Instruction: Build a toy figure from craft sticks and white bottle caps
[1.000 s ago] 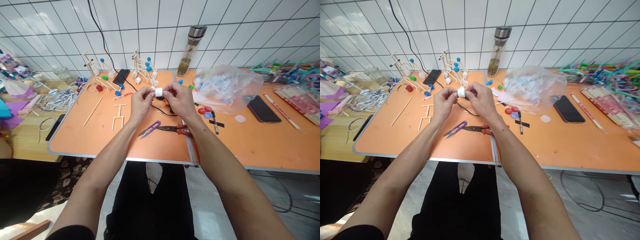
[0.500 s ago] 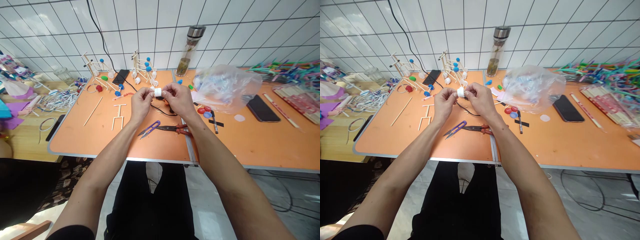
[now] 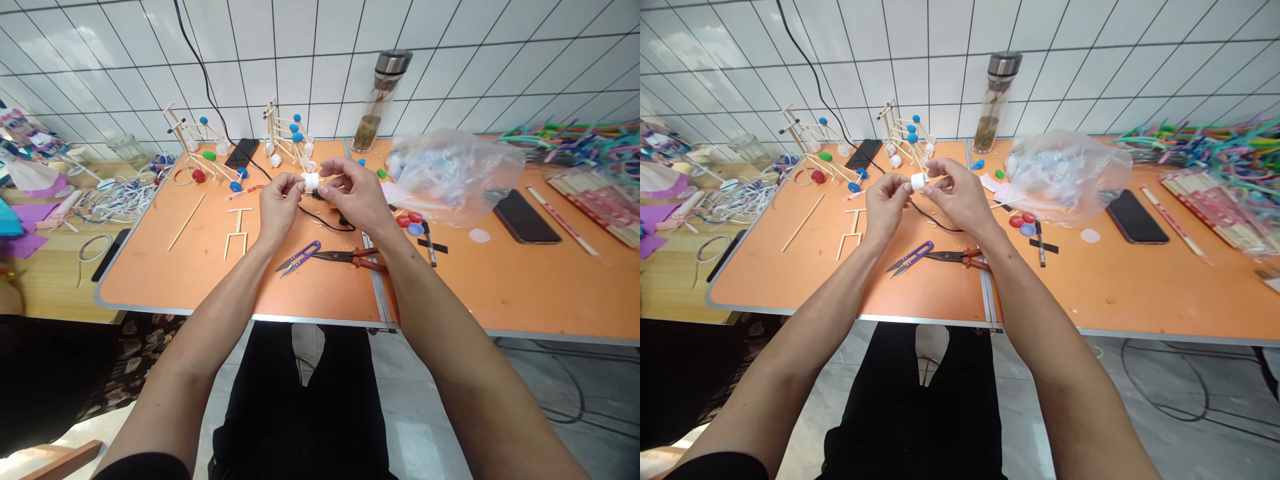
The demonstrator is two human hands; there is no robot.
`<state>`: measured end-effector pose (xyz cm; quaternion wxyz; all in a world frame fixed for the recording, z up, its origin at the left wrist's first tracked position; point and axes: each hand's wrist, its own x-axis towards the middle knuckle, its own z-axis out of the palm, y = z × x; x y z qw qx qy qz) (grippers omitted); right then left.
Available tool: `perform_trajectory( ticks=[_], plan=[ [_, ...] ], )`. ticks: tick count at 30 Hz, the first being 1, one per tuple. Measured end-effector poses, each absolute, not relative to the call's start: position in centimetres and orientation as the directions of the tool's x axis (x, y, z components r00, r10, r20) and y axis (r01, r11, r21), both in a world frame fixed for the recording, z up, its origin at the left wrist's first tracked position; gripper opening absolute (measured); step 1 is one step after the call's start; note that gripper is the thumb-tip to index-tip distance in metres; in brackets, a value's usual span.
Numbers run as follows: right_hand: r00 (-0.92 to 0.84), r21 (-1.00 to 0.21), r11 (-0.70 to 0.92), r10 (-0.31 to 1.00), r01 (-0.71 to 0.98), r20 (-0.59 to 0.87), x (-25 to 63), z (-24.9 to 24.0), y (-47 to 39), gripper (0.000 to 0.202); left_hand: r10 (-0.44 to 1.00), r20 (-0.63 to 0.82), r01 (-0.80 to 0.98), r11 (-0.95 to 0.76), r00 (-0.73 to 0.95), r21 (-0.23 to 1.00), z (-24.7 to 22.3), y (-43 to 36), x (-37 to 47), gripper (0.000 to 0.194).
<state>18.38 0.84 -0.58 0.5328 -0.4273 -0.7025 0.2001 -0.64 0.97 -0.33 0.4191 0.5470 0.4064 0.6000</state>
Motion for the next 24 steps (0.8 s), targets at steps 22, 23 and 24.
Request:
perform_trajectory(
  ticks=[22,23,24],
  plan=[
    [-0.261,-0.444,0.660,0.692,0.606,0.673,18.5,-0.1,-0.1,0.049,0.911,0.405,-0.057,-0.402,0.080,0.914,-1.2,1.4,-0.1,0.018],
    [-0.263,-0.444,0.661,0.692,0.606,0.672,18.4,-0.1,-0.2,0.049,0.910,0.406,-0.051,-0.403,0.081,0.914,-1.3,1.4,-0.1,0.017],
    [-0.263,-0.445,0.659,0.694,0.606,0.670,18.4,0.0,-0.2,0.049,0.910,0.406,-0.047,-0.404,0.083,0.914,-1.3,1.3,-0.1,0.017]
  ],
)
